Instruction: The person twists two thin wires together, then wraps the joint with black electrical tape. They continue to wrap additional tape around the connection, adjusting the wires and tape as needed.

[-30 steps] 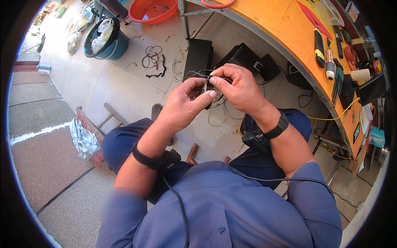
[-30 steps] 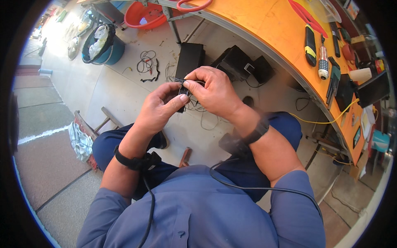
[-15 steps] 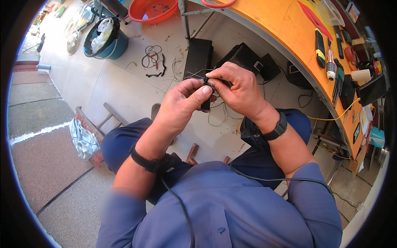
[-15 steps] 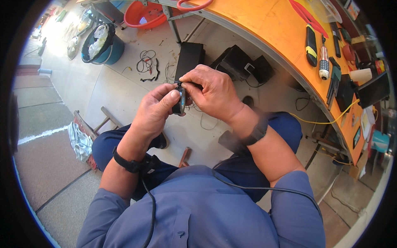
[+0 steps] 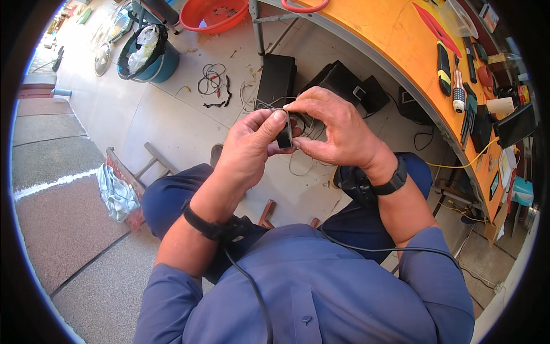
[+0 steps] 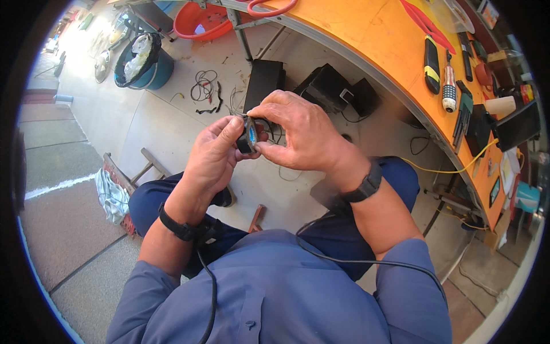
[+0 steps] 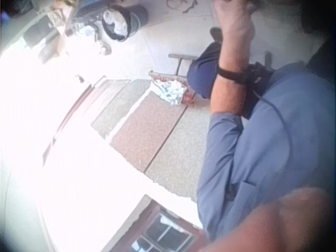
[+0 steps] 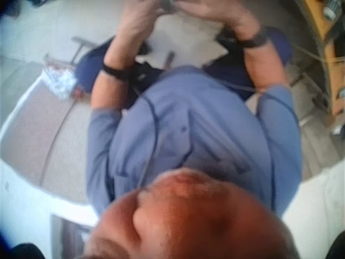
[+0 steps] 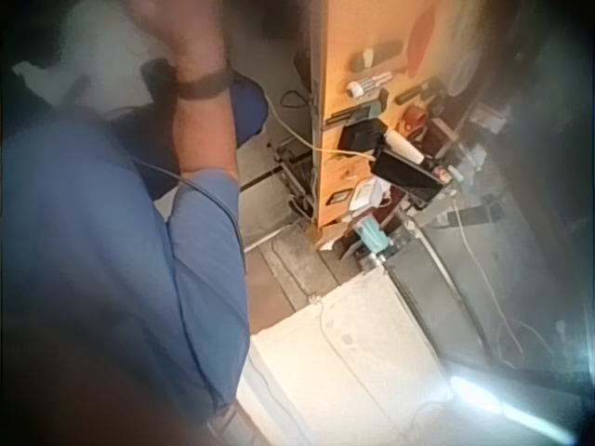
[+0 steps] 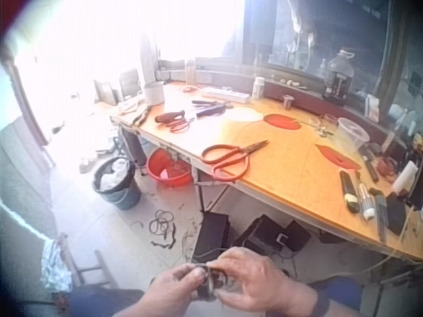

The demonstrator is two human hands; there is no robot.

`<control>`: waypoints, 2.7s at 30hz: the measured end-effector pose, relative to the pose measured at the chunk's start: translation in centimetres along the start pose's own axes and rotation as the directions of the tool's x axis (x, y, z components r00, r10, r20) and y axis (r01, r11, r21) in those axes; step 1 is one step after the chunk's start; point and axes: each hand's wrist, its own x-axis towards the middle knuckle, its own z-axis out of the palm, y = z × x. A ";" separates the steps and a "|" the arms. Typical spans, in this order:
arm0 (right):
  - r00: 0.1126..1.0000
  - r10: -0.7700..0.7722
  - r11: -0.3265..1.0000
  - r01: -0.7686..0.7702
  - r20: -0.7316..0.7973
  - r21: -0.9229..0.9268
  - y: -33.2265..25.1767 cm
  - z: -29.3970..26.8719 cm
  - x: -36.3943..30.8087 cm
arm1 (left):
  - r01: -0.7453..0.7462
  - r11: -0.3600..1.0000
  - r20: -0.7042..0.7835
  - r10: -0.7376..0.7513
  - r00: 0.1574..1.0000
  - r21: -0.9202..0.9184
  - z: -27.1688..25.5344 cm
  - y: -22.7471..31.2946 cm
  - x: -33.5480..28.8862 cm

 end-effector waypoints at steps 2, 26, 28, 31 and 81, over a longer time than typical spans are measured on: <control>1.000 -0.027 1.000 0.027 0.012 -0.010 -0.2 -0.3 0.0 | -0.021 1.000 -0.003 0.021 1.000 -0.022 0.2 -0.1 0.0; 0.993 0.089 0.959 -0.105 0.072 0.262 0.0 -0.1 -0.1 | 0.040 0.994 -0.082 -0.032 0.996 0.102 -1.2 -0.5 1.0; 0.971 0.226 0.888 -0.236 0.072 0.395 -0.2 0.0 -0.1 | -0.046 0.989 -0.071 0.056 0.996 0.141 -0.9 -0.6 0.8; 0.876 0.460 0.627 -0.434 0.142 0.648 -0.4 0.6 0.0 | -0.133 0.956 -0.092 0.162 0.983 0.261 -0.2 -0.7 0.5; 0.952 0.299 0.899 -0.257 -0.066 0.355 -0.4 1.2 0.2 | -0.403 0.536 0.198 0.399 0.896 0.742 -0.4 -1.0 0.6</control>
